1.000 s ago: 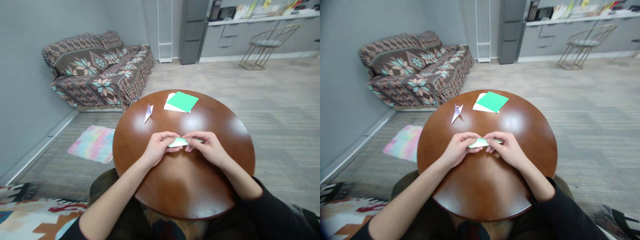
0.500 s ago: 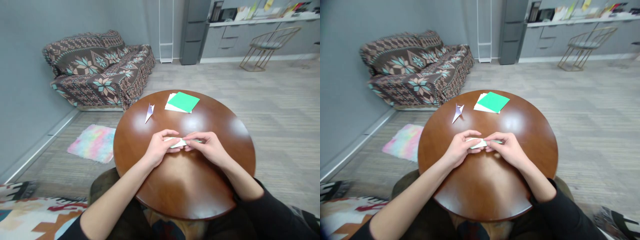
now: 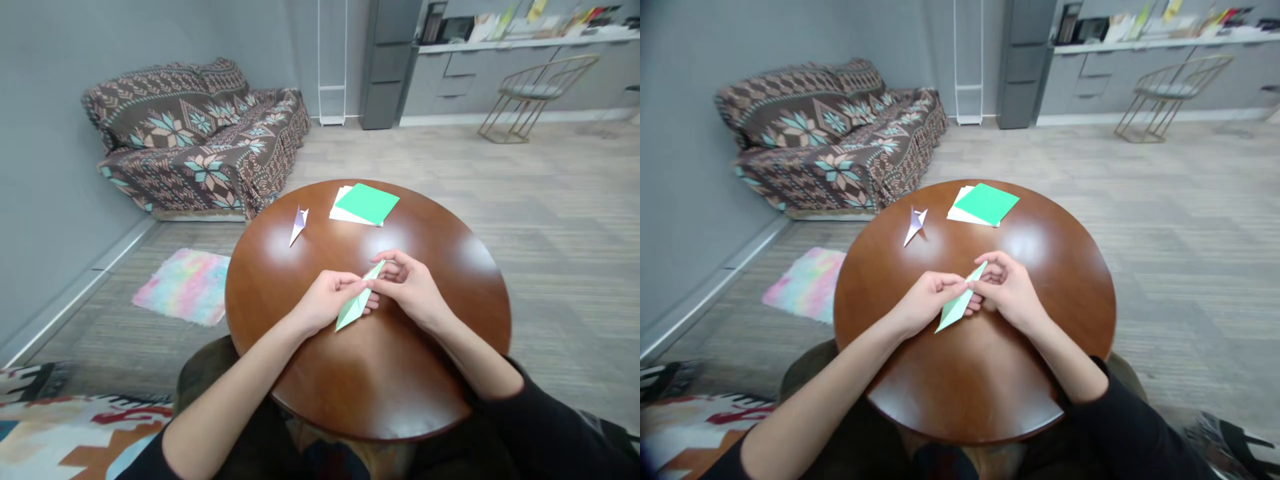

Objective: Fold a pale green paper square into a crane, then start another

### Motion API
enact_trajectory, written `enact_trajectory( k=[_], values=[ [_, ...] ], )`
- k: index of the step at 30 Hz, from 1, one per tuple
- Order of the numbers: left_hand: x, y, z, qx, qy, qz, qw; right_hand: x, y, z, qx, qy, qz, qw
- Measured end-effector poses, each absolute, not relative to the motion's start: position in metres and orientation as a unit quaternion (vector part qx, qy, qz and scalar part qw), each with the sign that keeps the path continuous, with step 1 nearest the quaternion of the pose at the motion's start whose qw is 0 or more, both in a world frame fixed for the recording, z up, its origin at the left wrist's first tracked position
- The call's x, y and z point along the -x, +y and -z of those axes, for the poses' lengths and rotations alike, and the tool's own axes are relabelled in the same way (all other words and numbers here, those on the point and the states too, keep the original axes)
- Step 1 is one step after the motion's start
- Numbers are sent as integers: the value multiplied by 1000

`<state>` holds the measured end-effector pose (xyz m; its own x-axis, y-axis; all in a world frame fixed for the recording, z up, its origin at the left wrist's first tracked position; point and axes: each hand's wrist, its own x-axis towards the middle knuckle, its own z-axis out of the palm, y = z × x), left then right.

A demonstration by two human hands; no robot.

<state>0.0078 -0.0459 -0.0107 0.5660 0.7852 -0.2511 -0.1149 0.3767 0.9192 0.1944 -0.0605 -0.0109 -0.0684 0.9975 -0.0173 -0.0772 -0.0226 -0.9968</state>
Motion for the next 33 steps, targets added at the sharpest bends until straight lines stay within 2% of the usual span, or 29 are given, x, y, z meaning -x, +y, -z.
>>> enact_trajectory(
  k=[7, 19, 26, 33],
  values=[
    [-12, -48, 11, -400, 344, -317, 788, -194, -60, 13, 475, -501, -528, 495],
    [-11, -45, 9, -396, 344, -290, 800, -193, -63, 7, 483, -508, -495, 513],
    [-14, -48, 9, -423, 358, -299, 777, -191, -64, 10, 508, -498, -478, 515],
    [-18, -50, 11, -457, 361, -346, 736, -187, -64, 12, 465, -502, -529, 502]
  ],
)
